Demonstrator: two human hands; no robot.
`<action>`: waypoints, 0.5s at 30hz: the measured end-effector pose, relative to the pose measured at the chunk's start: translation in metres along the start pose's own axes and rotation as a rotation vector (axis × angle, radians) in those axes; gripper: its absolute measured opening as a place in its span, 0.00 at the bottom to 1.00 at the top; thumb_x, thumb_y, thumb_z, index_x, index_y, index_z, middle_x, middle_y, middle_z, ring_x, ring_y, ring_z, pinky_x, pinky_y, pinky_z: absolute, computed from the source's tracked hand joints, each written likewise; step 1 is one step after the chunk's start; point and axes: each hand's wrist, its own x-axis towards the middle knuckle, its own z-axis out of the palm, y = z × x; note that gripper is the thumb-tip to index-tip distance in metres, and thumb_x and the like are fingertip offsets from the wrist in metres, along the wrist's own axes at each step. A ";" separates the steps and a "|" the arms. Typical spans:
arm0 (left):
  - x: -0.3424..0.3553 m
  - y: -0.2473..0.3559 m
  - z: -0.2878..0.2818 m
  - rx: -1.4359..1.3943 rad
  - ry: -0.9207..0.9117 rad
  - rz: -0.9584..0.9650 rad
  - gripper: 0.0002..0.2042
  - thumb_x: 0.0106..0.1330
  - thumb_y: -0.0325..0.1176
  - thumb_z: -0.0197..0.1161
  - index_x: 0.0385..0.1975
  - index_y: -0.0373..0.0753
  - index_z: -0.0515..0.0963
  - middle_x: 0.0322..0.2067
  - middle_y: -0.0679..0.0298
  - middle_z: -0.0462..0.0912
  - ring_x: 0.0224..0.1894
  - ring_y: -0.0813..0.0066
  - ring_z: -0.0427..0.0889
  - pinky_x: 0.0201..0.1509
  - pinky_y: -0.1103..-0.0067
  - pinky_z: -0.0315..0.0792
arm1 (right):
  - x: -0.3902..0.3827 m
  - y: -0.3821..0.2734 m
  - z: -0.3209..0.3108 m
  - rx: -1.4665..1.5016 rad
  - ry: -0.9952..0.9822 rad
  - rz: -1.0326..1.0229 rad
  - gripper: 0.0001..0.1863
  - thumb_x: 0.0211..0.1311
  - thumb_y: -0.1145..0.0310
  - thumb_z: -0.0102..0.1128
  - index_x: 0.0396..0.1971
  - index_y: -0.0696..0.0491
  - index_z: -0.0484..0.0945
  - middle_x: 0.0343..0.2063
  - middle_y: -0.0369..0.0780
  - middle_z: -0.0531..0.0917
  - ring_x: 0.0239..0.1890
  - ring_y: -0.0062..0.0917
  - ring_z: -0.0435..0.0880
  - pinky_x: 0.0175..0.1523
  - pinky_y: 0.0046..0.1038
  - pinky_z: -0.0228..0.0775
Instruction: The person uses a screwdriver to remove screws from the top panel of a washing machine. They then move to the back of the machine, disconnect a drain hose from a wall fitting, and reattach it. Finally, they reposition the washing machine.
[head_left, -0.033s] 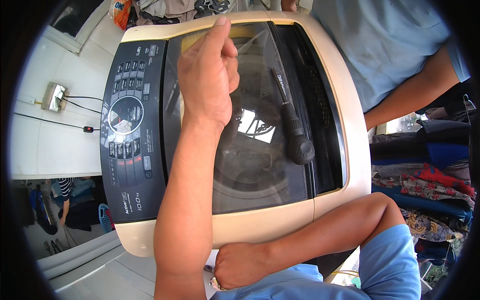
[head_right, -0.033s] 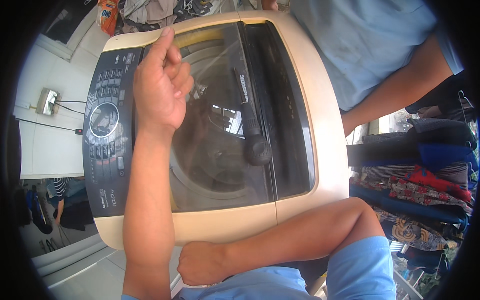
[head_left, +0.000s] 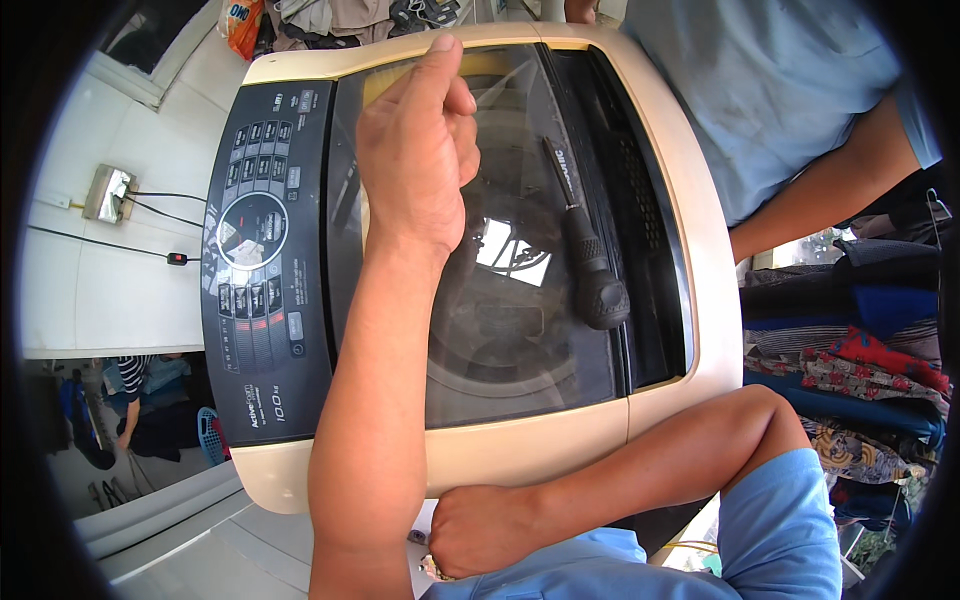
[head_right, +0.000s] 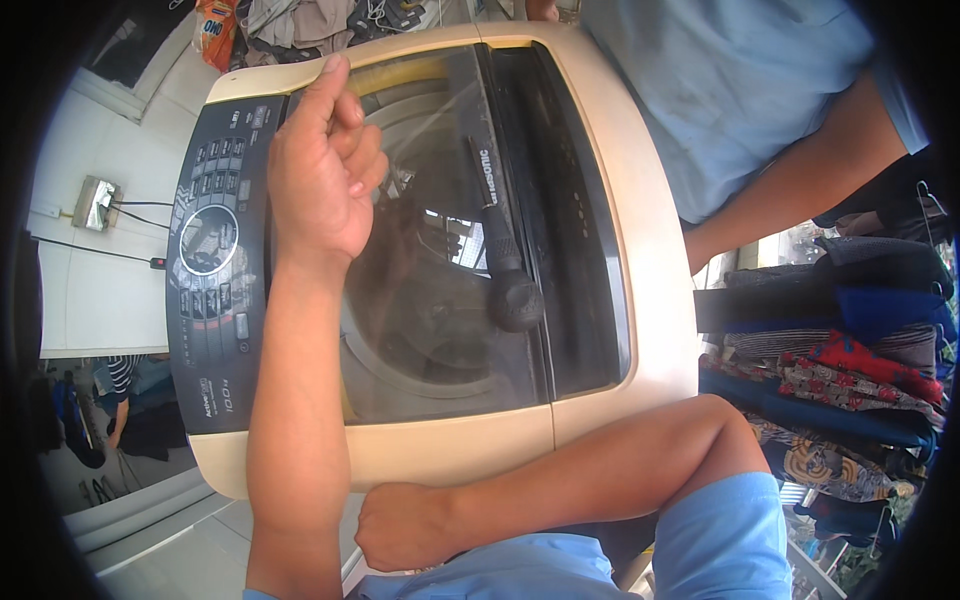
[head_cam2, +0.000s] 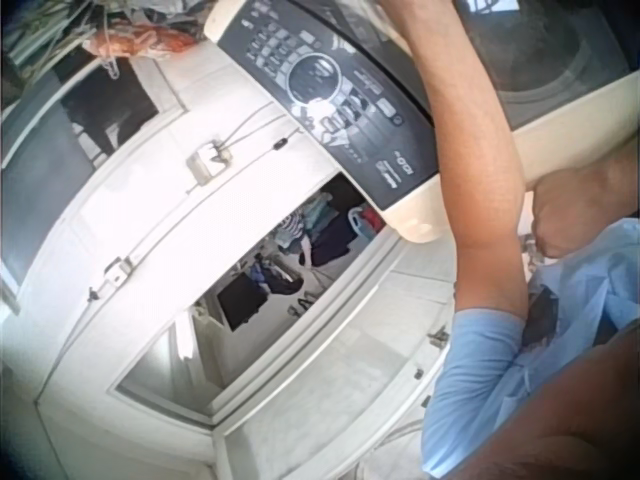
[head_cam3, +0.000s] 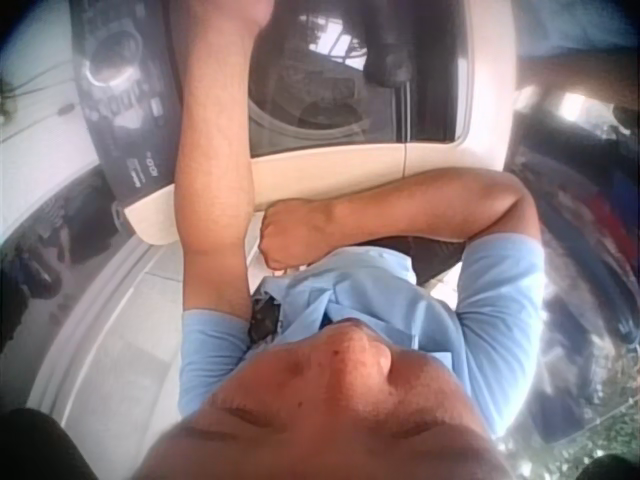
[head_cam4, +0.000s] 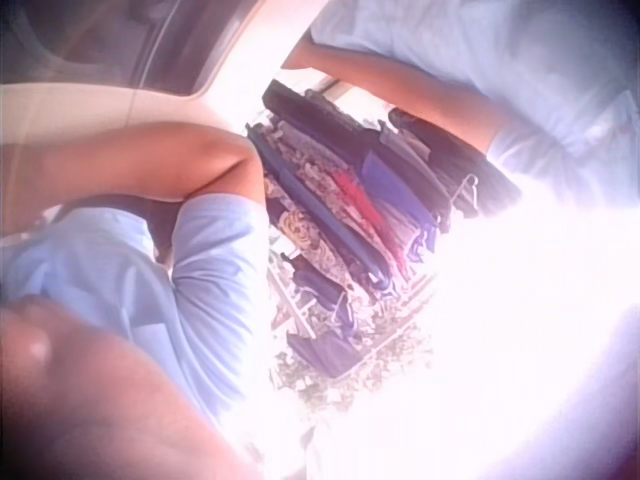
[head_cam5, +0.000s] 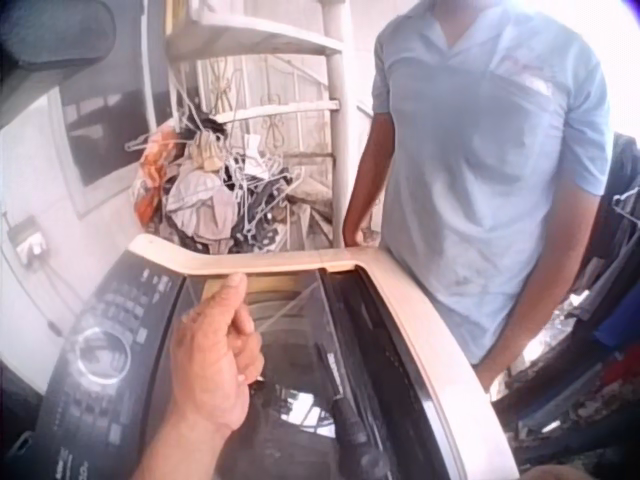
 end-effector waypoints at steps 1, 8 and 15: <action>0.000 -0.001 0.001 -0.003 0.008 -0.003 0.18 0.70 0.44 0.65 0.23 0.42 0.69 0.14 0.76 0.56 0.13 0.87 0.52 0.16 0.83 0.46 | -0.001 0.001 0.001 -0.005 0.004 -0.004 0.07 0.42 0.67 0.62 0.12 0.53 0.82 0.17 0.43 0.82 0.24 0.40 0.83 0.29 0.40 0.73; -0.001 0.001 0.006 0.013 0.001 0.014 0.19 0.70 0.45 0.65 0.22 0.41 0.69 0.12 0.78 0.51 0.13 0.87 0.50 0.16 0.84 0.45 | -0.001 0.003 0.002 -0.032 -0.009 -0.004 0.07 0.41 0.68 0.62 0.11 0.52 0.82 0.15 0.42 0.81 0.23 0.39 0.82 0.28 0.40 0.72; 0.002 -0.002 0.002 0.009 -0.027 0.027 0.18 0.70 0.44 0.65 0.23 0.41 0.70 0.12 0.78 0.53 0.13 0.88 0.51 0.15 0.84 0.45 | -0.002 0.005 0.000 -0.015 -0.015 -0.014 0.06 0.41 0.68 0.63 0.11 0.51 0.82 0.15 0.41 0.81 0.22 0.38 0.82 0.27 0.39 0.73</action>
